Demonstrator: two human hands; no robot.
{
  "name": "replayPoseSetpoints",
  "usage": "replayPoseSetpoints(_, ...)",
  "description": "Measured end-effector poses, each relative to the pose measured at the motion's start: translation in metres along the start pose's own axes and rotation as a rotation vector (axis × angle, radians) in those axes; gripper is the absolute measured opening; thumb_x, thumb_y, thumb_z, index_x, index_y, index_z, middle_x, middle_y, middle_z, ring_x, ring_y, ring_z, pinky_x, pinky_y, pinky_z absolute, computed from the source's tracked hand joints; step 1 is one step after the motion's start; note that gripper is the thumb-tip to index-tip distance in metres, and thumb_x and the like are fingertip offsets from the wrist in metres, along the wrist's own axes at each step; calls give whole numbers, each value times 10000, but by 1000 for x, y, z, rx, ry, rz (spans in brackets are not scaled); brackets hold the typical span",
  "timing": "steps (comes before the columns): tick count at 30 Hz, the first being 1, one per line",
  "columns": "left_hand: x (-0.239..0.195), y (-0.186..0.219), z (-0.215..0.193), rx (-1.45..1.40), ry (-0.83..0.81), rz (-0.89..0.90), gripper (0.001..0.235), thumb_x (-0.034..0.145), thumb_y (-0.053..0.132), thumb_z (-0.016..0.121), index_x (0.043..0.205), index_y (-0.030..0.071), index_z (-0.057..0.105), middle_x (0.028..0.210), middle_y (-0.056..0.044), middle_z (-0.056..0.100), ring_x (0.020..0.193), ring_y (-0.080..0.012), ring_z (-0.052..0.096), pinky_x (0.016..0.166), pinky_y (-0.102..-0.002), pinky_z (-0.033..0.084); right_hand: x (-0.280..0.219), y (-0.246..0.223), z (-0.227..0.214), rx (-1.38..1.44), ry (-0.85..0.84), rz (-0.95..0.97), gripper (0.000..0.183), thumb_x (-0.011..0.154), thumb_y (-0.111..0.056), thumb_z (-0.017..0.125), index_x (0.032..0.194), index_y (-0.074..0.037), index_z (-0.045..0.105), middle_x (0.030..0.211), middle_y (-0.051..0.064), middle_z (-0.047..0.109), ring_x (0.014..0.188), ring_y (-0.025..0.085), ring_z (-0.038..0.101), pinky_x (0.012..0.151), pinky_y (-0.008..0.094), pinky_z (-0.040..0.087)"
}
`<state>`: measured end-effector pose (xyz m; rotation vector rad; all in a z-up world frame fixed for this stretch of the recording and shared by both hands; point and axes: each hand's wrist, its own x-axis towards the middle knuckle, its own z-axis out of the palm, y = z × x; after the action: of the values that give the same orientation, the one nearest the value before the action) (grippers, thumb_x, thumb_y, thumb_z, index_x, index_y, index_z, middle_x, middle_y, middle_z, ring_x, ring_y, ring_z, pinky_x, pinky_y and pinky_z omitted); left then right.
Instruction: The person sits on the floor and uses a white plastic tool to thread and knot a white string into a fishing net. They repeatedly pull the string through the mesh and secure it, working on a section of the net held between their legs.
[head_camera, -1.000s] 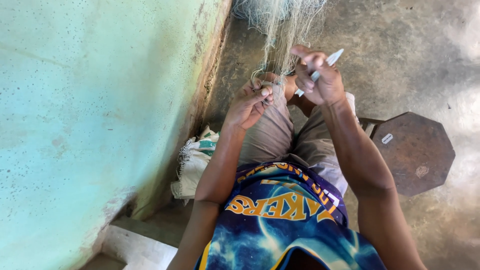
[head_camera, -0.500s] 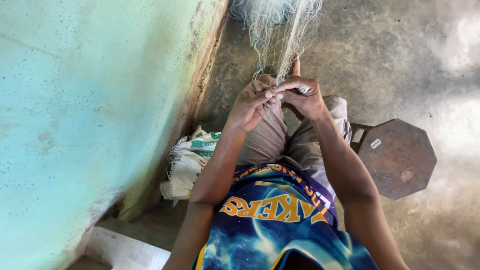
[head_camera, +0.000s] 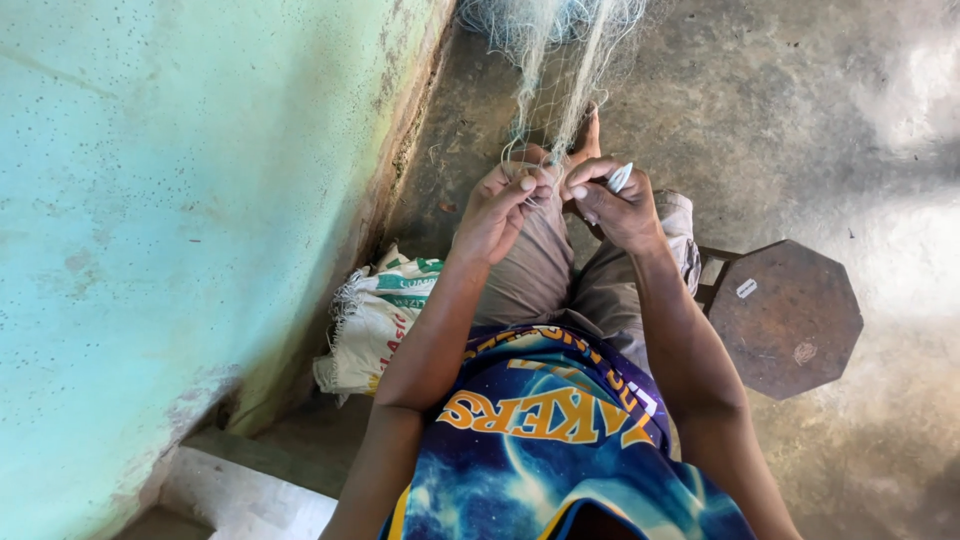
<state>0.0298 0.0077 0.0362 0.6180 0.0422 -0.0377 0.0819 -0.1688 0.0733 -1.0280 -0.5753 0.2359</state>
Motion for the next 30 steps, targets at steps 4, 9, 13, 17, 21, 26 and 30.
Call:
replayPoseSetpoints(4, -2, -4, -1, 6, -62, 46, 167, 945, 64, 730, 1019, 41, 582, 1045, -130, 661, 962, -177, 682, 856, -289, 581, -3, -15, 3, -218, 37, 62, 253, 893, 72, 749, 1103, 107, 612, 795, 197, 665, 468, 86, 528, 434, 204, 396)
replayPoseSetpoints(9, -4, -2, 7, 38, -84, 87, 195, 905, 31, 764, 1015, -26, 614, 1068, -193, 638, 1016, -244, 655, 919, -359, 555, -1, -33, 19, -507, 37, 117, 363, 856, 3, 859, 1094, 10, 586, 841, 109, 752, 530, 52, 555, 517, 175, 421)
replayPoseSetpoints(13, -5, -6, 3, 113, -84, 95, 231, 878, 35, 795, 1020, -53, 636, 1091, -190, 646, 1021, -247, 666, 938, -394, 547, -1, -37, 28, -741, 40, 122, 334, 879, -89, 895, 1065, -54, 621, 837, 68, 750, 651, 99, 592, 620, 252, 468)
replayPoseSetpoints(17, -5, 2, 11, 187, -84, 119, 195, 902, 65, 776, 985, -52, 645, 1069, -196, 643, 1033, -241, 653, 943, -371, 528, -2, -38, 31, -882, 46, 115, 291, 905, -100, 877, 1062, -81, 632, 849, 78, 762, 654, 175, 639, 606, 297, 490)
replayPoseSetpoints(21, -8, 8, 23, 194, -43, 134, 174, 922, 82, 753, 976, -36, 638, 1045, -163, 657, 1019, -207, 656, 930, -336, 522, -3, -40, 34, -881, 48, 96, 283, 900, -89, 878, 1057, -74, 643, 826, 91, 751, 628, 182, 607, 581, 310, 479)
replayPoseSetpoints(26, -2, -3, -1, 66, -49, 68, 180, 938, 124, 750, 1003, -9, 648, 1099, -162, 704, 1002, -218, 733, 935, -368, 595, -19, -15, 1, -141, 259, 328, 640, 996, -685, 454, 1232, -102, 573, 639, 29, 476, 471, 80, 377, 435, 205, 315)
replayPoseSetpoints(30, 2, -18, -24, -7, -58, 60, 175, 940, 103, 750, 985, -7, 622, 1113, -169, 690, 1019, -247, 720, 952, -398, 593, -39, -29, 19, 147, 356, 318, 610, 1005, -580, 418, 1188, -36, 624, 811, 84, 551, 667, 128, 535, 518, 235, 420)
